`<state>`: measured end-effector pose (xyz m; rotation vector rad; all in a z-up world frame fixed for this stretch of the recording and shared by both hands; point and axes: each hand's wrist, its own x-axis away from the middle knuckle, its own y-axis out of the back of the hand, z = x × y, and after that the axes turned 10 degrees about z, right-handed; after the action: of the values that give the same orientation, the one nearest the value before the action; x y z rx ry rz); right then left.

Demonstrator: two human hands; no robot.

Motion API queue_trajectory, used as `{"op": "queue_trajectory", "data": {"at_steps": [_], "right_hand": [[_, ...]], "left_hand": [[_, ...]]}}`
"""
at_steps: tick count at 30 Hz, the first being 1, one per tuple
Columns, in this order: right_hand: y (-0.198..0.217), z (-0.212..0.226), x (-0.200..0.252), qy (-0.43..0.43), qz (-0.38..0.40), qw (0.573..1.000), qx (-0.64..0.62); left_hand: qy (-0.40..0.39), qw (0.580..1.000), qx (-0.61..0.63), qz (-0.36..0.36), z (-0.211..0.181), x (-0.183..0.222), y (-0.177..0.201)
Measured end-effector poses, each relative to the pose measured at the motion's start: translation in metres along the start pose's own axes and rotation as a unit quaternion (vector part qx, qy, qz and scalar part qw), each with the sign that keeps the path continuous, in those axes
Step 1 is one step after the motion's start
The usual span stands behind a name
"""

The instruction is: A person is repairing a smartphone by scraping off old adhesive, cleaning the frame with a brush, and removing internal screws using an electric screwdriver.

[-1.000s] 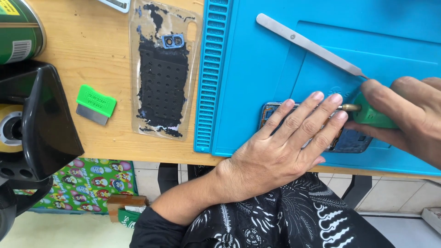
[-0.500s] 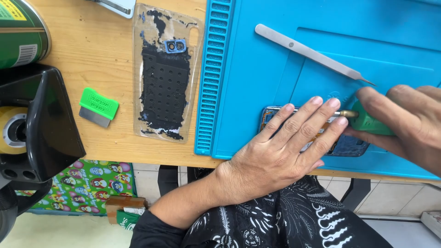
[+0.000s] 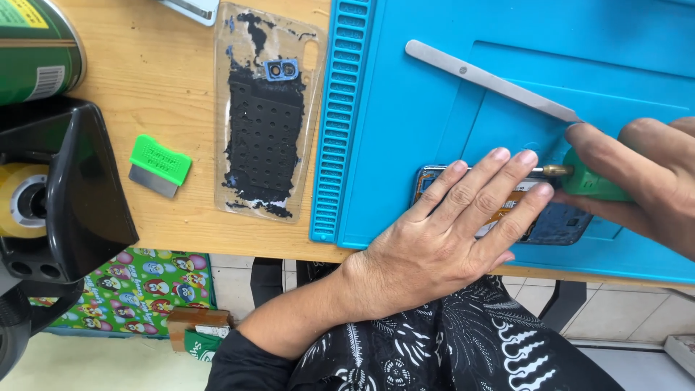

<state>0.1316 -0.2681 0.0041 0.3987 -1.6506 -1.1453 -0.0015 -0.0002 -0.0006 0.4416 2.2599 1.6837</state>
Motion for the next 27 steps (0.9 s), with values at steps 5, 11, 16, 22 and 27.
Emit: {"op": "queue_trajectory", "data": {"at_steps": [5,11,16,22,27], "right_hand": [[-0.005,0.001,0.010,-0.001,-0.005,1.000,-0.003],[0.000,0.013,0.008,0.018,-0.031,0.999,-0.018],[-0.008,0.019,0.025,-0.044,-0.019,0.996,-0.074],[0.004,0.029,0.016,-0.038,-0.022,0.996,-0.076],[0.007,0.020,0.010,-0.006,-0.011,0.999,-0.034]], "left_hand": [[-0.012,1.000,0.007,-0.017,0.001,-0.001,-0.001],[-0.005,0.999,0.019,-0.029,0.000,-0.001,0.001],[-0.021,1.000,0.008,0.000,0.001,0.001,0.001],[-0.017,1.000,0.001,-0.006,-0.001,-0.001,-0.002],[-0.015,1.000,-0.001,-0.007,0.000,-0.001,-0.001]]}}
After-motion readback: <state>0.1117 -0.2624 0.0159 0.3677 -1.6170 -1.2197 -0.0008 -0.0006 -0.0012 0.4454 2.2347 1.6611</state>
